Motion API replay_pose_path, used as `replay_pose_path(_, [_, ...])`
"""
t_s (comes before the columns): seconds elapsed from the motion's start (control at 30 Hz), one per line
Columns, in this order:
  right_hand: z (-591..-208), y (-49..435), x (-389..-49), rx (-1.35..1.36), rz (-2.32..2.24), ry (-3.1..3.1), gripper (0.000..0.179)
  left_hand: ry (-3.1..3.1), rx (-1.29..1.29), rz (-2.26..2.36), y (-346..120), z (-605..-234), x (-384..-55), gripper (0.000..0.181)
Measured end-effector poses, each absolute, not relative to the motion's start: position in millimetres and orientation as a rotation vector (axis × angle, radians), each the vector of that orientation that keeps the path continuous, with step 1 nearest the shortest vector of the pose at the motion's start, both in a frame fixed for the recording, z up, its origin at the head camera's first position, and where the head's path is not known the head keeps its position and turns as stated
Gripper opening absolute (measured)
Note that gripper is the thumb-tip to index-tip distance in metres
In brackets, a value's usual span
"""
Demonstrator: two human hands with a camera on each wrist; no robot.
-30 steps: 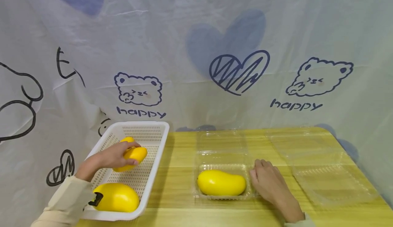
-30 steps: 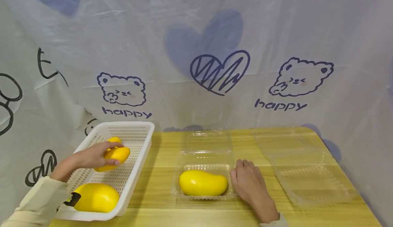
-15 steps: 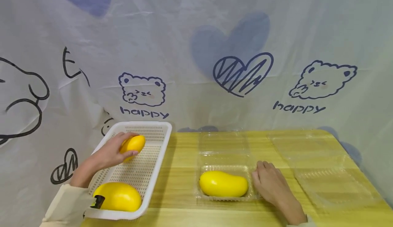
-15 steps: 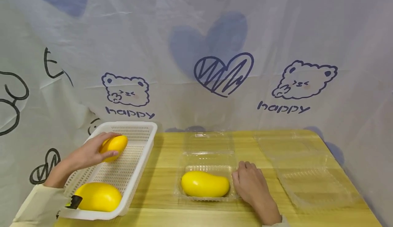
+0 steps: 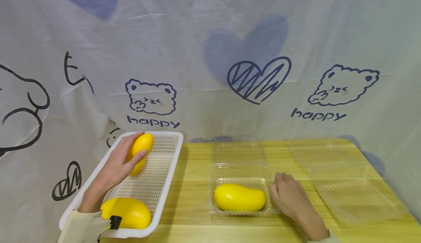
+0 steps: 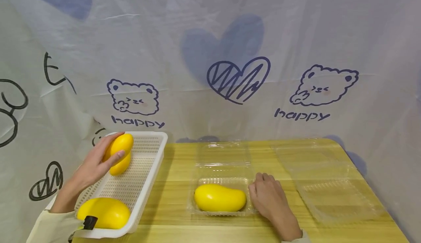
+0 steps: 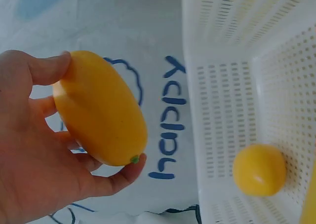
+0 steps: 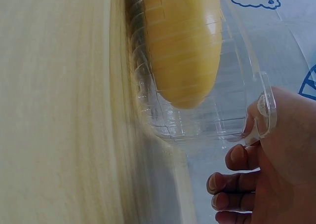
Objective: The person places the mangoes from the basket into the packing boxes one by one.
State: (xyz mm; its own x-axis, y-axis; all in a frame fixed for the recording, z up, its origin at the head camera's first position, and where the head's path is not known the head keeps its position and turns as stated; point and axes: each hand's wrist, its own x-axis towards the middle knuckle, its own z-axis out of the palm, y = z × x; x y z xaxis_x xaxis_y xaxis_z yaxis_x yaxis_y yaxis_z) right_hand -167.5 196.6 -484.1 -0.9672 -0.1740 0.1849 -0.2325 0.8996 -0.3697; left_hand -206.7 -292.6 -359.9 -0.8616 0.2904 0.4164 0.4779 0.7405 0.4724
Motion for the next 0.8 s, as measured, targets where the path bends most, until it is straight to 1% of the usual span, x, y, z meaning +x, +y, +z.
replay_pose_path(0.33, [-481.3, 197.3, -166.1, 0.317, 0.61, -2.925, 0.023, -2.594, -0.519, -0.907, -291.2, -347.6, -188.6, 0.058])
replay_pose_path(0.6, [-481.3, 195.2, -167.2, 0.314, 0.62, -2.94, 0.024, -2.499, -0.508, -1.01, -281.8, -348.5, -175.2, 0.058])
replay_pose_path(0.8, [-479.5, 195.4, -165.6, 0.326, 0.616, -2.929, 0.024, -2.493, -0.473, -1.076, -275.0, -340.0, -163.6, 0.06])
